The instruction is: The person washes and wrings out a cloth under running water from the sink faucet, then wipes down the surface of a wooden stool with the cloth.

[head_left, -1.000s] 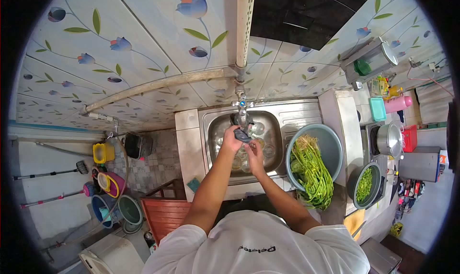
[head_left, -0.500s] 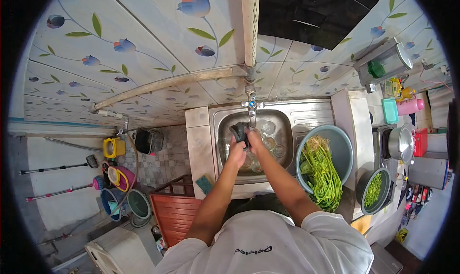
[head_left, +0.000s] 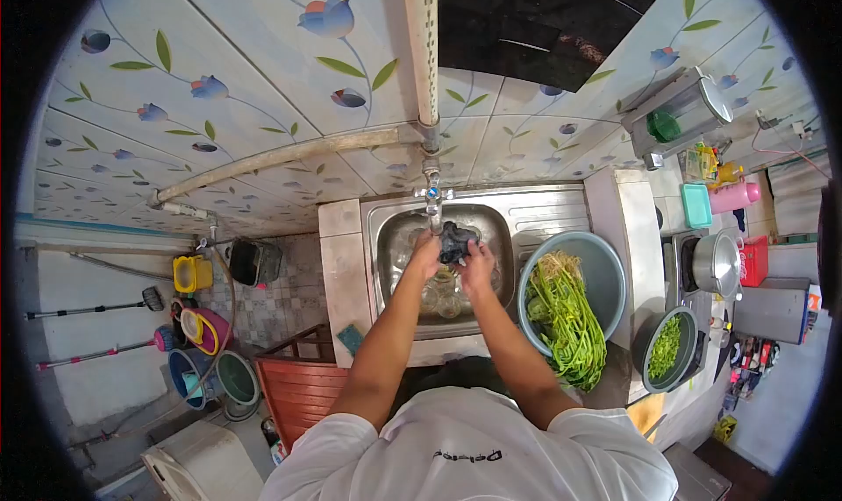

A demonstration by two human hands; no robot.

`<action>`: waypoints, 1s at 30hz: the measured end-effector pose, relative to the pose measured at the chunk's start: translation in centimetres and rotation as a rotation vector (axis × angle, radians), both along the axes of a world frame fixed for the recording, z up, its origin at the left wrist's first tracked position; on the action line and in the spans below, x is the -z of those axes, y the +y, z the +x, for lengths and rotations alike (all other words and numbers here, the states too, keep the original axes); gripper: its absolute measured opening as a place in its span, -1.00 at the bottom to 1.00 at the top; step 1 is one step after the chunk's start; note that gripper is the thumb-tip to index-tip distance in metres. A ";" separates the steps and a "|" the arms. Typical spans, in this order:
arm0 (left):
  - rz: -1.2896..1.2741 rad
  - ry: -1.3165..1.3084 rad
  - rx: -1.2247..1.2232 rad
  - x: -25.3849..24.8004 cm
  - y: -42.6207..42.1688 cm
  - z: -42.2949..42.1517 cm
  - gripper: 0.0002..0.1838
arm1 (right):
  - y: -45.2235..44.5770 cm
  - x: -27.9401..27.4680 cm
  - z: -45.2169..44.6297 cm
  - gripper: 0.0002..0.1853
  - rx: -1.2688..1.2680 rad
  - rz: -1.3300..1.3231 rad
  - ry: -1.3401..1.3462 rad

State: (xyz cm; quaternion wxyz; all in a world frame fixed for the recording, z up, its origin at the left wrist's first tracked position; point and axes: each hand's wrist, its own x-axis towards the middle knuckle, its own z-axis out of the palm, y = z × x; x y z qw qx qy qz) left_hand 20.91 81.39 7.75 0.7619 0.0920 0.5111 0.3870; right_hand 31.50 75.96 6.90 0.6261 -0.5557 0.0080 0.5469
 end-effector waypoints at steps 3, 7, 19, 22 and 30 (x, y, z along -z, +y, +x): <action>0.113 0.475 0.478 -1.3 -0.7 -2.8 -0.61 | 1.9 0.1 2.1 -0.89 -0.065 -0.078 0.036; 0.020 0.236 0.702 -1.7 -1.4 -7.0 -0.53 | 5.8 -0.3 3.6 -0.91 -0.162 -0.039 -0.091; -0.158 -0.089 -0.084 -1.3 -0.5 0.0 -0.51 | 2.6 4.8 0.9 -0.70 -0.087 -0.149 -0.140; -0.251 -0.477 -0.173 1.9 -0.7 0.5 -0.55 | 1.1 0.5 0.5 -0.66 -0.222 -0.162 0.498; -0.091 -0.047 0.108 -8.7 -5.5 -3.2 -0.45 | 3.5 5.5 -0.5 -0.69 -0.733 0.100 0.818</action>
